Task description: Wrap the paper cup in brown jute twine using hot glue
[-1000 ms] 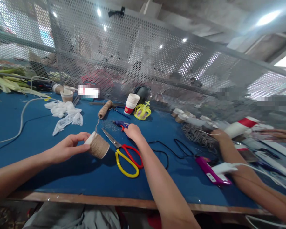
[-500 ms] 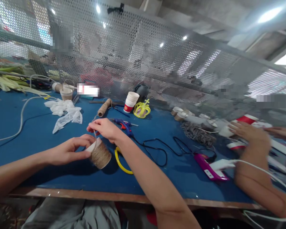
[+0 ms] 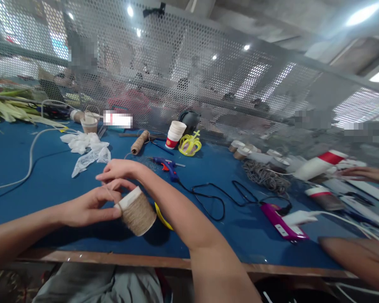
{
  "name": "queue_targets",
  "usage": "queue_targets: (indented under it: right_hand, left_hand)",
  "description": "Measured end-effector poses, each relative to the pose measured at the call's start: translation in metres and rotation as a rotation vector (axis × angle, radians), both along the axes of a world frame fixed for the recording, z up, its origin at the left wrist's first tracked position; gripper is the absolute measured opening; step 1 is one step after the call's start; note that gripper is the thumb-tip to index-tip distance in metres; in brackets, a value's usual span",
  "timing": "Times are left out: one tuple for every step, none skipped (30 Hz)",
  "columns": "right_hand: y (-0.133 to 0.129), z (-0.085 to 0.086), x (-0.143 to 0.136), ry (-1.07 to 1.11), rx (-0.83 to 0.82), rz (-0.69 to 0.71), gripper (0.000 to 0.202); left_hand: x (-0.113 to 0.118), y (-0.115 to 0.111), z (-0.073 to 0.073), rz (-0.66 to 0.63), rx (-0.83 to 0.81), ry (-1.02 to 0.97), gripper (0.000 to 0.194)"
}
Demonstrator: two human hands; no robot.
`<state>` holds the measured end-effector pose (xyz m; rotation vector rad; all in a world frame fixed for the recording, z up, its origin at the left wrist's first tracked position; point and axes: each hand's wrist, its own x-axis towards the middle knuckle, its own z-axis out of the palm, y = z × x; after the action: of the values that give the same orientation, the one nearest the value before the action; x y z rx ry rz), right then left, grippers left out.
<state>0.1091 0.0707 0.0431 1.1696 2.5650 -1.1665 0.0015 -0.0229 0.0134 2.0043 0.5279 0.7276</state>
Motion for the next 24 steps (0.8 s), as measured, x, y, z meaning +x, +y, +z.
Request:
queue_targets:
  right_hand:
    - [0.003, -0.004, 0.006, -0.037, 0.058, -0.048, 0.032]
    - [0.005, -0.006, 0.015, -0.053, 0.11, -0.101, 0.035]
    - [0.007, -0.006, 0.025, -0.059, 0.16, -0.157, 0.037]
    - [0.009, -0.005, 0.037, -0.064, 0.217, -0.221, 0.037]
    - [0.011, -0.003, 0.051, -0.069, 0.276, -0.291, 0.037]
    - [0.012, 0.0, 0.066, -0.077, 0.334, -0.372, 0.036]
    - [0.014, 0.002, 0.08, -0.099, 0.389, -0.451, 0.036]
    - [0.016, 0.003, 0.095, -0.131, 0.449, -0.534, 0.035]
    - [0.017, 0.003, 0.109, -0.172, 0.498, -0.608, 0.034]
    - [0.018, 0.001, 0.121, -0.215, 0.528, -0.672, 0.031]
    - [0.019, -0.003, 0.132, -0.257, 0.532, -0.713, 0.027]
    - [0.02, -0.008, 0.14, -0.292, 0.518, -0.739, 0.023]
    - [0.02, -0.014, 0.146, -0.318, 0.495, -0.756, 0.019]
    - [0.02, -0.02, 0.15, -0.335, 0.469, -0.77, 0.019]
    - [0.021, -0.026, 0.152, -0.342, 0.446, -0.785, 0.022]
    - [0.021, -0.032, 0.152, -0.338, 0.427, -0.802, 0.025]
    - [0.022, -0.036, 0.152, -0.324, 0.414, -0.82, 0.028]
    - [0.022, -0.038, 0.151, -0.299, 0.405, -0.838, 0.029]
    - [0.022, -0.039, 0.15, -0.264, 0.4, -0.857, 0.029]
    - [0.021, -0.038, 0.149, -0.22, 0.398, -0.877, 0.028]
    - [0.019, -0.036, 0.148, -0.166, 0.398, -0.895, 0.026]
    - [0.016, -0.032, 0.147, -0.102, 0.401, -0.911, 0.026]
    - [0.011, -0.027, 0.146, -0.031, 0.404, -0.921, 0.028]
    - [0.005, -0.021, 0.145, 0.044, 0.405, -0.924, 0.03]
  left_hand:
    - [0.0, 0.001, 0.0, 0.035, 0.026, -0.003, 0.015]
    - [0.0, 0.002, 0.0, 0.069, 0.049, -0.003, 0.016]
    - [0.0, 0.003, 0.0, 0.101, 0.067, -0.003, 0.017]
    - [0.0, 0.004, -0.001, 0.125, 0.078, 0.002, 0.019]
    - [0.0, 0.004, -0.002, 0.136, 0.072, 0.005, 0.02]
    - [0.0, 0.005, -0.002, 0.153, 0.057, 0.001, 0.019]
    - [0.0, 0.005, -0.003, 0.166, 0.052, -0.007, 0.018]
    - [0.0, 0.005, -0.004, 0.177, 0.051, -0.006, 0.018]
    - [-0.001, 0.005, -0.004, 0.185, 0.051, -0.006, 0.019]
    - [-0.001, 0.005, -0.005, 0.194, 0.048, -0.006, 0.019]
    - [-0.001, 0.006, -0.005, 0.196, 0.05, 0.0, 0.02]
    - [-0.001, 0.006, -0.006, 0.205, 0.054, 0.003, 0.02]
    - [-0.002, 0.007, -0.006, 0.211, 0.057, 0.007, 0.021]
    - [-0.002, 0.008, -0.007, 0.215, 0.06, 0.011, 0.021]
    - [-0.002, 0.009, -0.007, 0.22, 0.063, 0.014, 0.021]
    - [-0.002, 0.01, -0.008, 0.224, 0.067, 0.017, 0.021]
    - [-0.003, 0.011, -0.009, 0.229, 0.072, 0.022, 0.021]
    - [-0.003, 0.012, -0.009, 0.235, 0.076, 0.027, 0.021]
    - [-0.003, 0.013, -0.01, 0.241, 0.08, 0.033, 0.021]
    - [-0.004, 0.015, -0.01, 0.247, 0.084, 0.04, 0.021]
    - [-0.004, 0.016, -0.011, 0.255, 0.087, 0.048, 0.021]
    - [-0.004, 0.017, -0.011, 0.262, 0.09, 0.056, 0.021]
    - [-0.004, 0.018, -0.012, 0.269, 0.093, 0.066, 0.021]
    - [-0.004, 0.019, -0.012, 0.278, 0.095, 0.073, 0.021]
